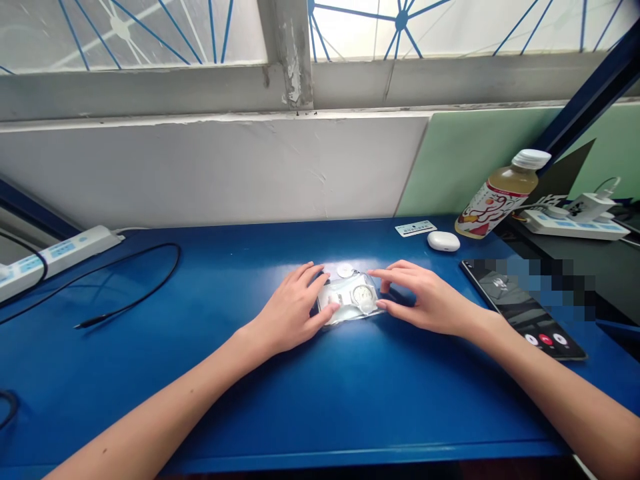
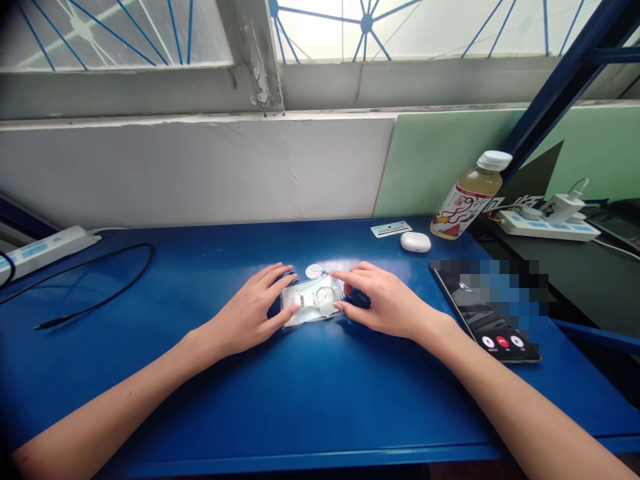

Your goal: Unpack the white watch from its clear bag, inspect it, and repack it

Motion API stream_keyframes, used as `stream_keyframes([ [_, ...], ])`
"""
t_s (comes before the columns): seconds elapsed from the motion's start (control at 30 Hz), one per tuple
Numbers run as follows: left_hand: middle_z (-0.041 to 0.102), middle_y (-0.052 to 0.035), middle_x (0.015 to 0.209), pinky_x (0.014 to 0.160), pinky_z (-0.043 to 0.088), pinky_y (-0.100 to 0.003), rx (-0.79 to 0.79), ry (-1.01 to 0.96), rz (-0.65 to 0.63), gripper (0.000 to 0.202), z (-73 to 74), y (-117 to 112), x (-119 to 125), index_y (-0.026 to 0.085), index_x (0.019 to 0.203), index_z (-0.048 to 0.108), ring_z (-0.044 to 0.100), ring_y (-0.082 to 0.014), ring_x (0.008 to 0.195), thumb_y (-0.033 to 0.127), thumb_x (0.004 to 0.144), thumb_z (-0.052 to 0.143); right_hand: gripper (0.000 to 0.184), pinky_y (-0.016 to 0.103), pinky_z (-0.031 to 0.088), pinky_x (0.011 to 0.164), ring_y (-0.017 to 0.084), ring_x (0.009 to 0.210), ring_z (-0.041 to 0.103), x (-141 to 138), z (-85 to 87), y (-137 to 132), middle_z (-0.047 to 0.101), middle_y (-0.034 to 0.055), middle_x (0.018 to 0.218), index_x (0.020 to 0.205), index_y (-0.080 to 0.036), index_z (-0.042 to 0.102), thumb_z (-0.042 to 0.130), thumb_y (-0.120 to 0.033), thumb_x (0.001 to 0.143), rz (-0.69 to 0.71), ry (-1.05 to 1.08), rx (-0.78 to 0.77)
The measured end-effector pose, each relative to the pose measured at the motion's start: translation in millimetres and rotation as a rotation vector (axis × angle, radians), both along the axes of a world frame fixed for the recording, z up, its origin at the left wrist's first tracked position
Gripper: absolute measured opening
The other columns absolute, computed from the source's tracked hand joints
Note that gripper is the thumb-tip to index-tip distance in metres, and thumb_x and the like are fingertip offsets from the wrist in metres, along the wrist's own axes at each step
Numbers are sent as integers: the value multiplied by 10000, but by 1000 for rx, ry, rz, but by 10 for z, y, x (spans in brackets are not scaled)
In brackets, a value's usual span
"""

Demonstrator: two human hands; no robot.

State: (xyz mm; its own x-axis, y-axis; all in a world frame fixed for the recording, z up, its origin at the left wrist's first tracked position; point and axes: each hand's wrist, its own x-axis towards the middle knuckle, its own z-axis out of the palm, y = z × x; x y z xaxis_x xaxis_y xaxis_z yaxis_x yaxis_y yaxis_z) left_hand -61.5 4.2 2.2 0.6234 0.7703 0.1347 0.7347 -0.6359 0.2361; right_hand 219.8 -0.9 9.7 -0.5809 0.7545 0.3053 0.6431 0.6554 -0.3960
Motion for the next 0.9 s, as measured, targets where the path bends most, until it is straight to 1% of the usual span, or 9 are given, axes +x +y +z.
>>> stream_keyframes([
  [0.07, 433, -191, 1512, 1140, 337, -553, -35, 2, -25, 654, 7, 14, -18, 126, 1415, 491, 301, -381, 1447, 581, 945, 504, 431, 473, 545, 903, 297, 1054, 622, 44, 32, 21, 702, 103, 1072, 1329, -238, 586, 577, -365, 917, -12, 21, 47],
  [0.13, 418, -183, 1525, 1135, 337, -561, -71, -10, -49, 691, 12, 24, -29, 152, 1436, 473, 281, -385, 1457, 611, 922, 529, 465, 505, 518, 966, 323, 1166, 582, 90, 52, 40, 653, 122, 1232, 1335, -251, 591, 609, -400, 894, -34, 9, 81],
  [0.2, 410, -183, 1531, 1138, 326, -564, -93, -17, -55, 687, 13, 30, -34, 165, 1455, 456, 271, -383, 1462, 599, 928, 532, 546, 530, 487, 1015, 347, 1256, 533, 118, 53, 47, 577, 139, 1362, 1363, -253, 573, 651, -451, 861, -22, -24, 54],
  [0.27, 399, -185, 1538, 1140, 316, -567, -102, -8, -59, 689, 15, 35, -35, 178, 1473, 437, 261, -383, 1467, 590, 930, 538, 616, 552, 462, 1043, 363, 1310, 493, 119, 36, 39, 524, 145, 1431, 1392, -262, 549, 677, -491, 834, 12, -57, -2],
  [0.37, 390, -183, 1545, 1140, 307, -573, -106, 16, -67, 726, 29, 48, -45, 187, 1490, 415, 249, -383, 1471, 613, 918, 546, 643, 562, 447, 1057, 364, 1337, 469, 90, 3, 21, 504, 144, 1462, 1405, -265, 541, 675, -521, 831, 41, -86, -60],
  [0.53, 375, -175, 1558, 1148, 305, -558, -117, 50, -84, 884, 79, 92, -105, 175, 1493, 406, 245, -388, 1472, 735, 829, 569, 623, 563, 449, 1059, 366, 1333, 474, 76, -21, 25, 523, 136, 1451, 1377, -262, 574, 682, -524, 823, 43, -66, -83],
  [0.73, 395, -161, 1549, 1142, 320, -551, -129, 47, -70, 875, 95, 130, -144, 190, 1461, 459, 248, -388, 1471, 748, 800, 593, 626, 564, 450, 1063, 374, 1343, 470, 101, -10, 28, 521, 140, 1458, 1374, -245, 582, 695, -507, 816, 25, -61, -106],
  [0.9, 396, -162, 1548, 1139, 328, -549, -135, 44, -58, 879, 87, 126, -132, 190, 1452, 474, 251, -387, 1471, 750, 788, 604, 714, 574, 423, 1088, 377, 1384, 423, 92, -4, 23, 491, 146, 1491, 1398, -216, 558, 701, -571, 796, 24, -97, -128],
])
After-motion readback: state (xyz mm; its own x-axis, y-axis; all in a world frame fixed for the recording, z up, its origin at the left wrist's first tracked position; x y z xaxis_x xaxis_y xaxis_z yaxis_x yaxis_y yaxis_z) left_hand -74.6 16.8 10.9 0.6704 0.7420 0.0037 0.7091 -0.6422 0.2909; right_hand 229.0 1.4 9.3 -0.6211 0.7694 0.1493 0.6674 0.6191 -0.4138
